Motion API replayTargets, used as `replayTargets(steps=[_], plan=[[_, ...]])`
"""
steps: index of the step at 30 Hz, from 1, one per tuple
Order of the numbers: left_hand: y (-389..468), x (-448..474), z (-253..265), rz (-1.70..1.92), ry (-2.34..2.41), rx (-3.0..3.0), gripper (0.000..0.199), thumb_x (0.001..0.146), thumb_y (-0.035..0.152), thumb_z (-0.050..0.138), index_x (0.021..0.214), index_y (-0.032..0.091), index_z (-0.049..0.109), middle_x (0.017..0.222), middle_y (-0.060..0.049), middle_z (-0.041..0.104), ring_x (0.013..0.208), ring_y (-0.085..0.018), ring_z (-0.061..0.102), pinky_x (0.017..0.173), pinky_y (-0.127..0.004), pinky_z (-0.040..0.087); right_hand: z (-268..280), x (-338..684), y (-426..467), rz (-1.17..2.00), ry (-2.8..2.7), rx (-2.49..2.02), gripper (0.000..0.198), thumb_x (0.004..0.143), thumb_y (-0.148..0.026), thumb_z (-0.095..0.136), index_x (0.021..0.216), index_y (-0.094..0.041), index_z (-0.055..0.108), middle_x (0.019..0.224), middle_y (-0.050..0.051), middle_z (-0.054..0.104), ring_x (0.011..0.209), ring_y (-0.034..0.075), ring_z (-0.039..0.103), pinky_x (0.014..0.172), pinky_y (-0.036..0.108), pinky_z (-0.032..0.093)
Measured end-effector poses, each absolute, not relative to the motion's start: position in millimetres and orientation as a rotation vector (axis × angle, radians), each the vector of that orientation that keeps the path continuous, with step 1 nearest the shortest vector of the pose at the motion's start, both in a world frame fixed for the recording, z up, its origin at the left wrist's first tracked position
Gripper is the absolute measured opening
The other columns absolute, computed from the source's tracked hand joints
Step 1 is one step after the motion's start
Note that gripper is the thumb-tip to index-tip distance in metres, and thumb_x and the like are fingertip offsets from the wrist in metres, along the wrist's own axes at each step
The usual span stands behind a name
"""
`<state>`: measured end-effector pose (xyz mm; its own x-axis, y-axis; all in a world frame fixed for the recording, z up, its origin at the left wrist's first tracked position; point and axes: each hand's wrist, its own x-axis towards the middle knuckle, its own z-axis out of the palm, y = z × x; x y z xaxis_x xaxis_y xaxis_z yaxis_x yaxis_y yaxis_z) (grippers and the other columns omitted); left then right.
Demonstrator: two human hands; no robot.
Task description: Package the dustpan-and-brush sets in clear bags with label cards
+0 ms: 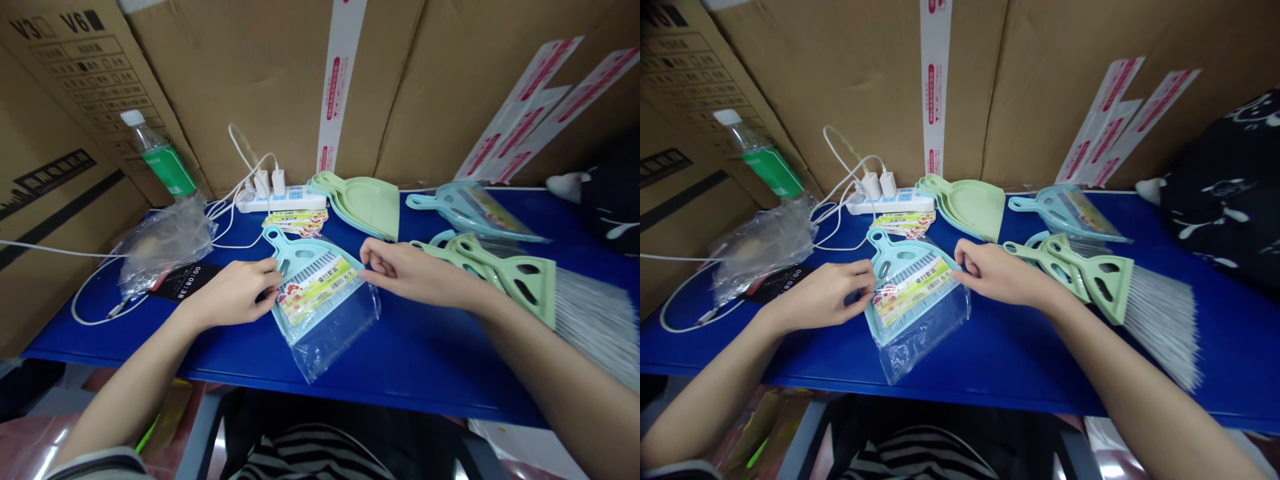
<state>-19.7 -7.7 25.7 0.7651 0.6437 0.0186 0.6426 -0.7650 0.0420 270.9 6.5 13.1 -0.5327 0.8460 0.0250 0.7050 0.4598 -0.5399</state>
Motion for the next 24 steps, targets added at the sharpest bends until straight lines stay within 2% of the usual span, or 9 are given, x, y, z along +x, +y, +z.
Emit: replayTargets(steps=[2,5,10,16,24], plan=[[-7,-20,25,0.075,1.037,2.911,0.020,0.086,0.018,0.042,0.071,0.018,0.055,0.078,-0.002,0.055,0.059,-0.012,0.051,0.054,-0.024,0.037,10,268,8,0.685,-2.352,-1.349,0.015,0.086,-0.039,0.045,0.085,-0.024,0.043,0.058,-0.005,0.050,0.051,0.014,0.048,0.052,0.028,0.036],[-7,-21,26,0.090,0.975,2.865,0.021,0.086,0.017,0.041,0.070,0.018,0.054,0.076,-0.001,0.054,0.061,-0.012,0.052,0.057,-0.024,0.038,4,264,10,0.722,-2.343,-1.361,0.012,0.086,-0.033,0.043,0.091,-0.023,0.046,0.062,-0.003,0.053,0.055,0.015,0.051,0.054,0.029,0.039],[-7,-21,27,0.111,0.940,2.800,0.022,0.087,0.017,0.041,0.068,0.018,0.053,0.076,-0.001,0.054,0.063,-0.011,0.052,0.059,-0.023,0.040,4,265,10,0.822,-2.439,-1.387,0.005,0.083,-0.028,0.047,0.084,-0.024,0.045,0.057,-0.005,0.051,0.051,0.015,0.050,0.051,0.028,0.036],[-6,-20,26,0.171,1.009,2.765,0.016,0.087,0.015,0.041,0.078,0.017,0.055,0.081,-0.001,0.054,0.063,-0.011,0.052,0.058,-0.022,0.041,16,271,4,1.214,-2.452,-1.415,0.018,0.079,-0.031,0.053,0.077,-0.026,0.036,0.053,-0.008,0.055,0.047,0.015,0.059,0.050,0.026,0.039],[3,-20,8,0.420,1.150,2.824,0.014,0.093,0.013,0.040,0.089,0.018,0.053,0.086,-0.003,0.056,0.076,-0.016,0.059,0.070,-0.028,0.049,24,267,0,1.219,-2.458,-1.578,0.029,0.075,-0.037,0.060,0.071,-0.025,0.035,0.055,-0.006,0.058,0.049,0.014,0.059,0.052,0.025,0.039]])
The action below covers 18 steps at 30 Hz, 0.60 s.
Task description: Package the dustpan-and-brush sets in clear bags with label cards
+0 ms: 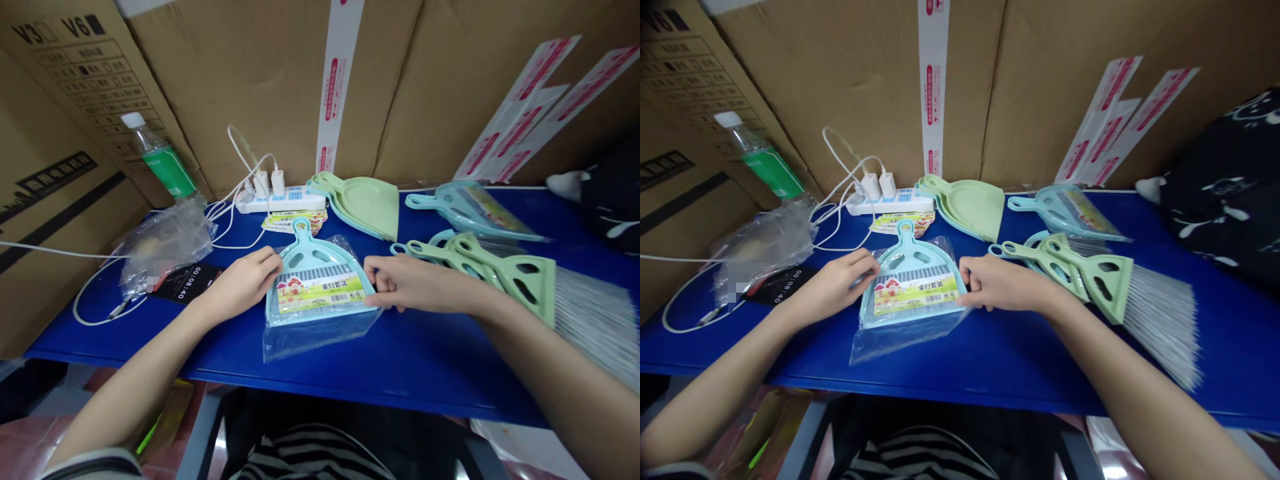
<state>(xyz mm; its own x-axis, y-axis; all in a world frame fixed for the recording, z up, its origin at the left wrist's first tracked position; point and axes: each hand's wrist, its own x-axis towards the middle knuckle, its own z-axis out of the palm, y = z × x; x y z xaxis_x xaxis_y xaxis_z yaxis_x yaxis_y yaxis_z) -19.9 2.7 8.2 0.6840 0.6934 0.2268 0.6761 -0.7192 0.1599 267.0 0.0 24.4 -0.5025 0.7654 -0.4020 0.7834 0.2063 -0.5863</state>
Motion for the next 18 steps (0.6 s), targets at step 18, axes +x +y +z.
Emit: replayTargets(steps=[18], plan=[[-1,-17,13,0.330,0.907,2.930,0.034,0.090,0.048,0.058,0.106,0.018,0.061,0.113,-0.010,0.060,0.115,-0.029,0.050,0.098,-0.047,0.046,15,257,-5,-0.864,2.972,1.202,0.020,0.077,-0.029,0.068,0.076,-0.021,0.049,0.074,-0.002,0.053,0.065,0.014,0.048,0.061,0.027,0.034]])
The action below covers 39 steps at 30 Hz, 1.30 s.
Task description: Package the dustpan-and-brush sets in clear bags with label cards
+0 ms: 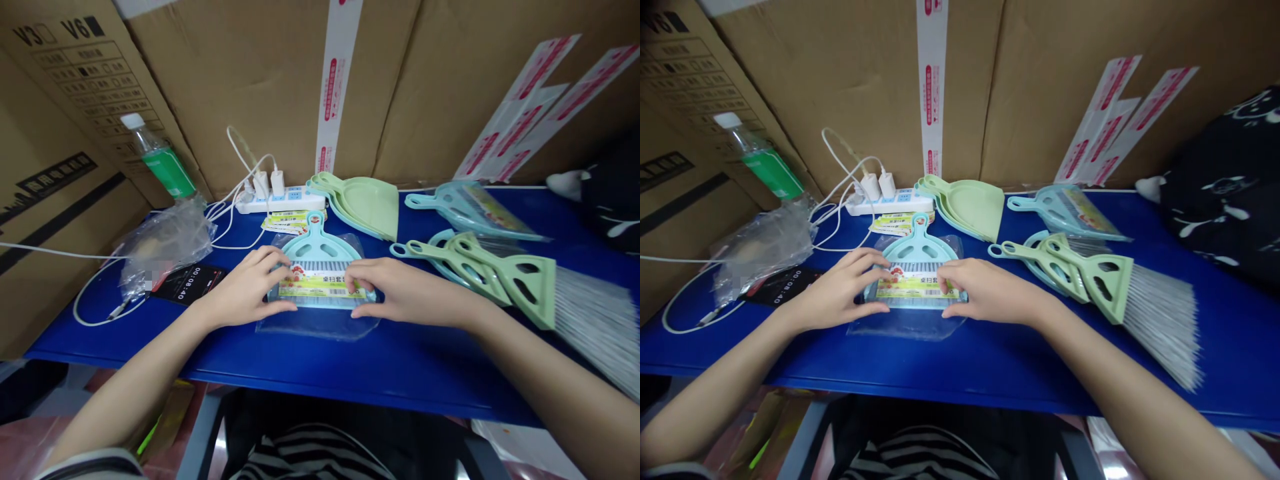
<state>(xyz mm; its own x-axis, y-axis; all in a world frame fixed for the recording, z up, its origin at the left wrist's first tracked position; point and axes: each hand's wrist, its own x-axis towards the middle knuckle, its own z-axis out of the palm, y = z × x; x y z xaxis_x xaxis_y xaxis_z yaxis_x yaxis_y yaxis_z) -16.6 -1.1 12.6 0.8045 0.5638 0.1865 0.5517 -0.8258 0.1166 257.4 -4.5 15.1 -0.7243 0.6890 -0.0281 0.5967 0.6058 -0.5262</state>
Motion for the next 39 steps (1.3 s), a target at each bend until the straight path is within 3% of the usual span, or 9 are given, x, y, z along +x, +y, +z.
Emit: replayTargets(steps=[4,7,12,20,34,39], plan=[[-3.6,-14.8,12.4,0.316,0.760,2.949,0.020,0.094,0.035,0.054,0.099,0.018,0.063,0.105,-0.009,0.062,0.105,-0.024,0.053,0.093,-0.040,0.048,10.6,257.1,-5.5,0.758,-2.657,-0.972,0.009,0.082,-0.016,0.055,0.075,-0.020,0.052,0.078,0.001,0.055,0.069,0.014,0.051,0.065,0.027,0.038],[-4.4,-13.6,10.2,0.278,0.693,2.963,0.016,0.096,0.024,0.049,0.095,0.018,0.064,0.097,-0.007,0.064,0.094,-0.020,0.057,0.089,-0.035,0.048,10.5,256.4,-6.3,0.754,-2.660,-0.931,0.011,0.082,-0.012,0.050,0.075,-0.020,0.053,0.076,0.001,0.056,0.070,0.014,0.052,0.066,0.027,0.039],[-3.4,-12.1,8.3,0.274,0.659,2.957,0.017,0.097,0.021,0.047,0.095,0.017,0.063,0.094,-0.006,0.065,0.084,-0.017,0.059,0.088,-0.032,0.048,13.2,254.8,-7.2,0.764,-2.661,-0.907,0.016,0.082,-0.010,0.050,0.070,-0.020,0.052,0.068,-0.002,0.054,0.062,0.012,0.048,0.063,0.026,0.039],[-3.4,-12.8,6.7,0.276,0.632,2.952,0.019,0.098,0.021,0.045,0.098,0.015,0.063,0.094,-0.006,0.068,0.084,-0.017,0.062,0.085,-0.033,0.052,11.3,256.7,-6.4,0.816,-2.678,-0.885,0.018,0.083,-0.008,0.052,0.086,-0.018,0.066,0.078,0.002,0.065,0.070,0.013,0.057,0.068,0.026,0.042],[-4.8,-12.2,8.3,0.183,0.665,2.845,0.016,0.094,0.016,0.044,0.090,0.019,0.060,0.092,-0.005,0.067,0.101,-0.020,0.064,0.094,-0.036,0.049,12.7,253.9,-7.1,0.776,-2.733,-0.919,0.017,0.086,-0.013,0.050,0.075,-0.019,0.060,0.074,0.001,0.061,0.069,0.015,0.056,0.068,0.029,0.042],[-5.3,-11.1,9.8,0.196,0.651,2.849,0.016,0.093,0.016,0.045,0.085,0.019,0.059,0.092,-0.005,0.064,0.096,-0.019,0.063,0.091,-0.034,0.049,13.2,254.1,-7.7,0.761,-2.753,-0.946,0.016,0.085,-0.012,0.051,0.075,-0.019,0.061,0.075,0.002,0.062,0.071,0.015,0.056,0.069,0.029,0.042]])
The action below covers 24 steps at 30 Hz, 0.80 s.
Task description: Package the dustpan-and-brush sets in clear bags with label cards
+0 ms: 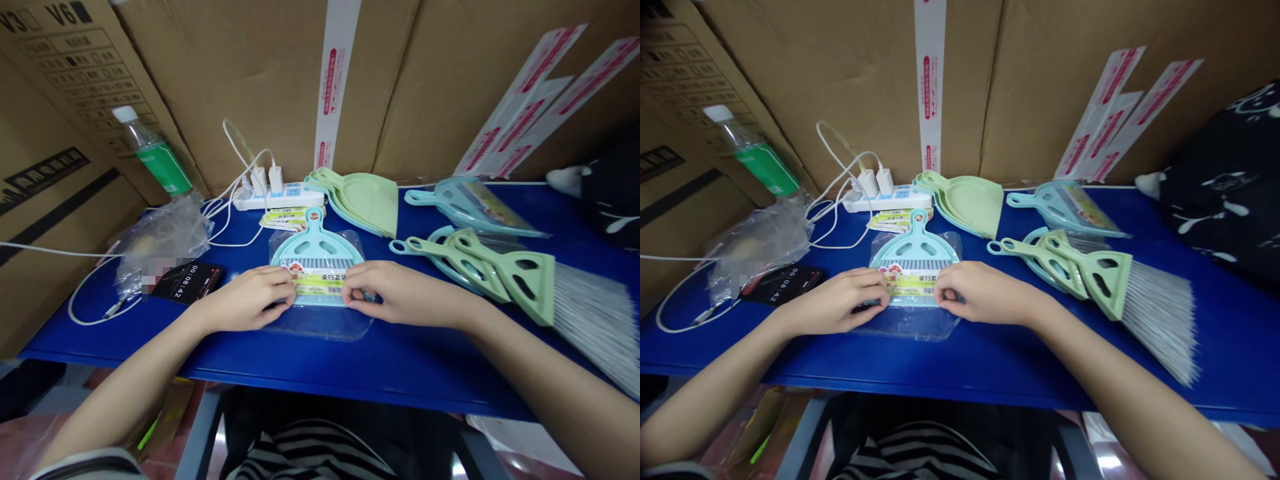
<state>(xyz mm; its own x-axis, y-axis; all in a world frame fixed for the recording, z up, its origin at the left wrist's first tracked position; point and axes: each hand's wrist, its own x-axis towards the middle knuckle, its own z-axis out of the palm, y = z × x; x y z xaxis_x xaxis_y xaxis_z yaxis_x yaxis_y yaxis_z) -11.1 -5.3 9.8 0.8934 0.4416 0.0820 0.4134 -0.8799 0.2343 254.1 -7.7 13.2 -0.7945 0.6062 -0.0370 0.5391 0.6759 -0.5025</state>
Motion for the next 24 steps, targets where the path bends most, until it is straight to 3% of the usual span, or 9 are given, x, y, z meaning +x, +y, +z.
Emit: replayTargets(steps=[9,17,24], plan=[[-6.5,-11.6,11.7,0.148,0.684,2.834,0.020,0.093,0.014,0.042,0.080,0.019,0.057,0.078,-0.001,0.064,0.077,-0.017,0.063,0.073,-0.029,0.047,12.0,255.9,-8.4,0.790,-2.744,-0.943,0.017,0.087,-0.013,0.050,0.078,-0.019,0.063,0.079,0.004,0.066,0.076,0.017,0.059,0.073,0.031,0.044],[-6.5,-11.8,12.6,0.125,0.697,2.851,0.022,0.093,0.016,0.041,0.082,0.020,0.058,0.081,-0.001,0.066,0.077,-0.015,0.063,0.071,-0.027,0.046,8.8,256.1,-10.0,0.731,-2.749,-0.942,0.017,0.085,-0.006,0.050,0.080,-0.020,0.058,0.082,0.003,0.063,0.076,0.016,0.057,0.070,0.030,0.043],[-5.6,-13.8,12.3,0.143,0.688,2.833,0.017,0.092,0.014,0.044,0.086,0.019,0.060,0.089,-0.002,0.067,0.084,-0.016,0.065,0.076,-0.029,0.047,9.0,257.8,-8.9,0.701,-2.739,-1.005,0.009,0.084,-0.010,0.058,0.085,-0.019,0.058,0.090,0.005,0.063,0.085,0.019,0.059,0.075,0.031,0.044]])
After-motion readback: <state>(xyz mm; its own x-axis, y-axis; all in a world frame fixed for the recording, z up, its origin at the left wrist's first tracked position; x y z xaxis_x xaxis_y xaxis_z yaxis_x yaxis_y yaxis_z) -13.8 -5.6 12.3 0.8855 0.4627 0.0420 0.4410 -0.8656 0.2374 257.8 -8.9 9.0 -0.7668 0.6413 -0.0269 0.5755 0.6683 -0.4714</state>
